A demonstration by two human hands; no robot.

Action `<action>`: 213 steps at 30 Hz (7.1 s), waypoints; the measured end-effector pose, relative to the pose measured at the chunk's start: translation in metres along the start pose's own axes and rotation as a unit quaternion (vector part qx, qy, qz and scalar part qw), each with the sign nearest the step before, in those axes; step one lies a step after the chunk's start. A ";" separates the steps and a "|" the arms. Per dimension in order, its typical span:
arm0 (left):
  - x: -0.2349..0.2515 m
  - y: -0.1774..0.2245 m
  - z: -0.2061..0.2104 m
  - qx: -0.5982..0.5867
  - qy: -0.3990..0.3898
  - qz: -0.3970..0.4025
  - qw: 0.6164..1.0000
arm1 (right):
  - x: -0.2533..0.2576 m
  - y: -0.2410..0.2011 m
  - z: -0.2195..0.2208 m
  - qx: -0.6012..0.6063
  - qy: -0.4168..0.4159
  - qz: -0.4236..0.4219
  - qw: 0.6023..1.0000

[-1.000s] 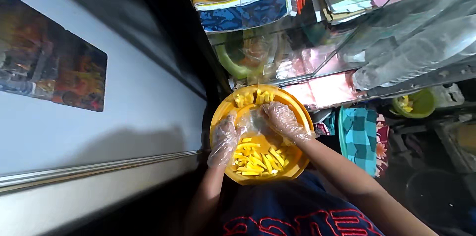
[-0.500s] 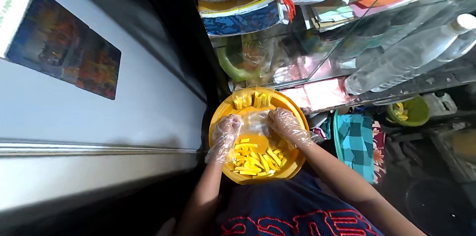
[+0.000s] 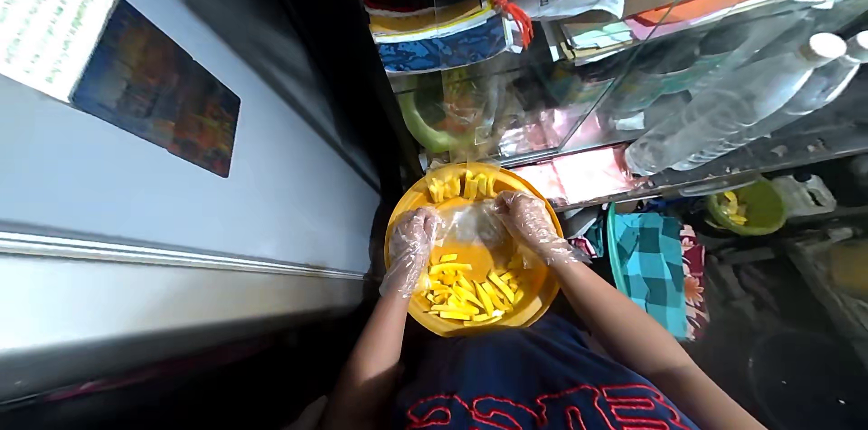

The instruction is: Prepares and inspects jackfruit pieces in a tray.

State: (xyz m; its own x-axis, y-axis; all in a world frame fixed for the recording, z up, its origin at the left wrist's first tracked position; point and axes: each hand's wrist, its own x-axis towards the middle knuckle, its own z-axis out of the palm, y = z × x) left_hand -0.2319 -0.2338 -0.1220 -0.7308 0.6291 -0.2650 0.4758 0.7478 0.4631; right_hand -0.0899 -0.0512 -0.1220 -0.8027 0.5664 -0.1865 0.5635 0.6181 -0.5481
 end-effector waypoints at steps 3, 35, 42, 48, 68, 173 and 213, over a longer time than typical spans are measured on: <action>-0.002 0.003 -0.007 -0.021 0.005 0.005 1.000 | 0.000 -0.001 -0.003 0.045 -0.022 0.006 0.999; -0.060 0.060 -0.027 -0.396 -0.069 -0.066 0.913 | -0.052 -0.080 0.003 0.126 0.012 -0.157 0.980; -0.057 0.081 -0.022 -0.480 -0.040 -0.108 0.870 | -0.048 -0.079 -0.004 0.071 0.031 -0.173 0.982; -0.054 0.080 -0.031 -0.483 -0.034 -0.104 0.869 | -0.039 -0.088 -0.013 0.044 0.007 -0.131 0.990; -0.044 0.014 -0.032 -0.448 -0.130 -0.009 0.884 | -0.031 -0.062 0.026 0.184 0.020 -0.138 0.973; -0.055 0.018 -0.012 -0.351 -0.248 0.022 0.902 | -0.069 -0.005 -0.026 0.505 -0.217 0.156 0.821; -0.050 0.007 -0.022 -0.367 -0.330 0.010 0.870 | -0.029 -0.050 -0.065 0.048 -0.236 -0.119 0.963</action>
State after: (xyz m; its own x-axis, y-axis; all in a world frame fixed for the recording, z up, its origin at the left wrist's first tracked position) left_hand -0.2025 -0.2649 -0.0872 -0.1705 0.8065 -0.5661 -0.1330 0.5504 0.8243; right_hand -0.0820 -0.0637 -0.0363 -0.9189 0.0907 -0.3839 0.3507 0.6331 -0.6901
